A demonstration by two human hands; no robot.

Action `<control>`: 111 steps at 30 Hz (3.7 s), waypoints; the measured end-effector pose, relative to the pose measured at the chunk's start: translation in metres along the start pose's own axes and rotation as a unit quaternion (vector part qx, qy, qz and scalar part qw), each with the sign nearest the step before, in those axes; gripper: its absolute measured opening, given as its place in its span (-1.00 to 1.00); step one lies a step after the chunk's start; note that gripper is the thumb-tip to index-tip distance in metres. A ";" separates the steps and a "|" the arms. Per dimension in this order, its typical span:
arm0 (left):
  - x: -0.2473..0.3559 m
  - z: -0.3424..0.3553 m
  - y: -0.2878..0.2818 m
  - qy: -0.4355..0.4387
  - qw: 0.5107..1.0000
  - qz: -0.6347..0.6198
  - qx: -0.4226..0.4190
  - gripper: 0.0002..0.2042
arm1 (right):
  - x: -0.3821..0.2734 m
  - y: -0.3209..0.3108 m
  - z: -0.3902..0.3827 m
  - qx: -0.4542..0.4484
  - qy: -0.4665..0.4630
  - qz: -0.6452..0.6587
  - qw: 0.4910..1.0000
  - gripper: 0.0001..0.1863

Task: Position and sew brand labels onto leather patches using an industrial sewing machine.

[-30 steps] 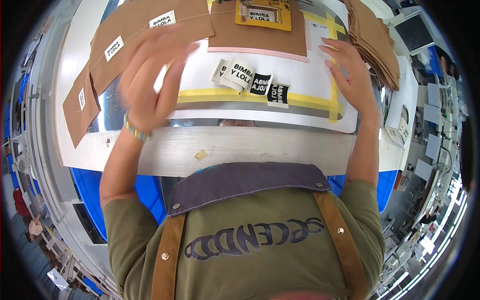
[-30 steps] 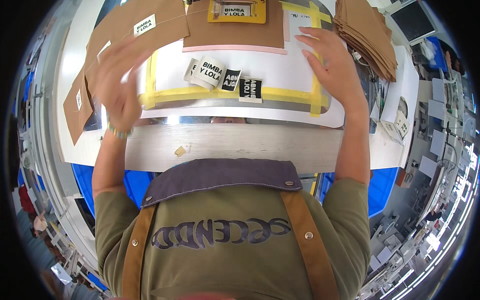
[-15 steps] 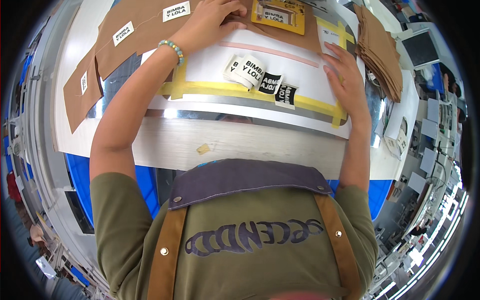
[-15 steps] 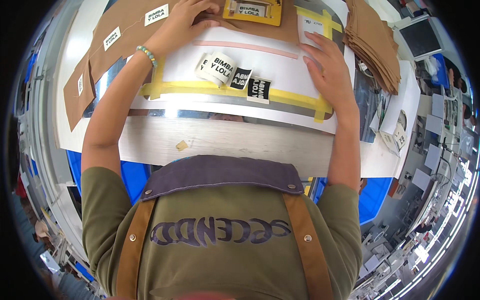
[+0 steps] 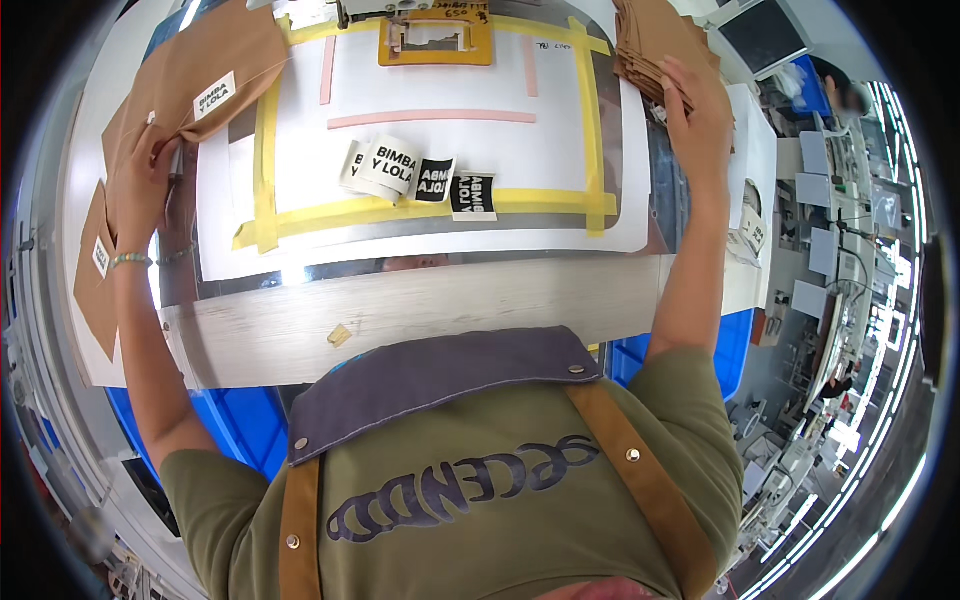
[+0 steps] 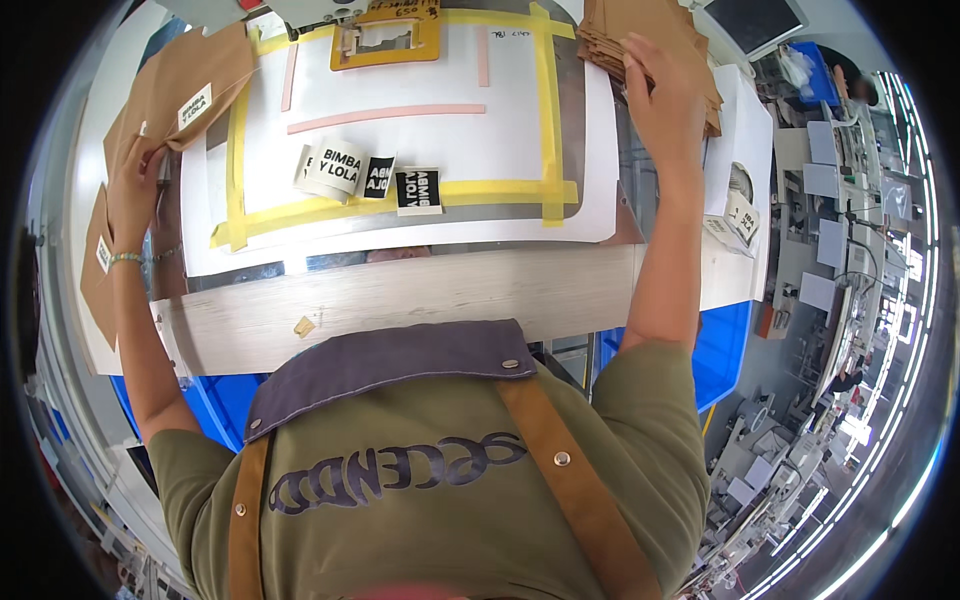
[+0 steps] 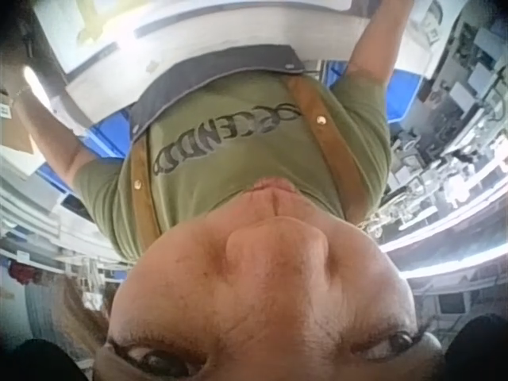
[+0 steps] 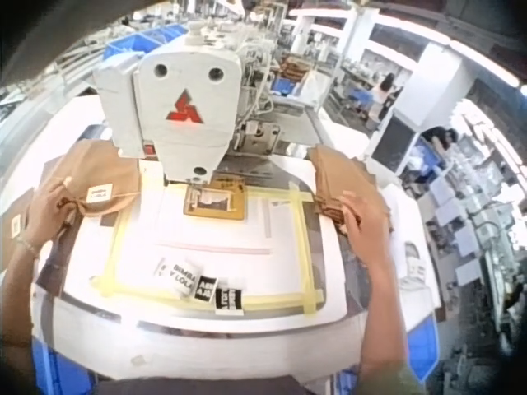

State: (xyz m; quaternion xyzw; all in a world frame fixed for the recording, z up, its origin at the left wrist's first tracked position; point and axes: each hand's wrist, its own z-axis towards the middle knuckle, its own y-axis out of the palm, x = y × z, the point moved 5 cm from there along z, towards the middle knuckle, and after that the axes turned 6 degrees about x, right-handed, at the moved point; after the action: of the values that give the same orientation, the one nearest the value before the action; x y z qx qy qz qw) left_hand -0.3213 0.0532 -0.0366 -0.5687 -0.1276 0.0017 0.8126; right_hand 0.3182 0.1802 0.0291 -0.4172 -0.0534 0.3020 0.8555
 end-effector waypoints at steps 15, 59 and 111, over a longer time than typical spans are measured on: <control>0.155 -0.029 -0.029 0.252 0.943 -0.212 0.044 -0.69 | 0.107 0.026 0.021 -0.076 0.229 0.084 0.967 -0.70; 0.199 -0.037 0.029 0.347 0.933 -0.092 -0.029 -0.45 | -0.086 0.120 0.001 -0.186 -0.173 0.024 0.967 -0.30; 0.212 -0.028 0.028 0.323 0.929 -0.179 -0.001 -0.59 | -0.075 0.115 0.018 -0.113 -0.018 -0.036 0.993 -0.57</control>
State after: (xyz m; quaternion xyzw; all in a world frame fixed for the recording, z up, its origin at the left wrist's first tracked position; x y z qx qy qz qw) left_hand -0.1065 0.0686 -0.0274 -0.5074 0.0423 -0.3273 0.7960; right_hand 0.1970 0.2042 -0.0329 -0.5030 -0.1179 0.2706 0.8123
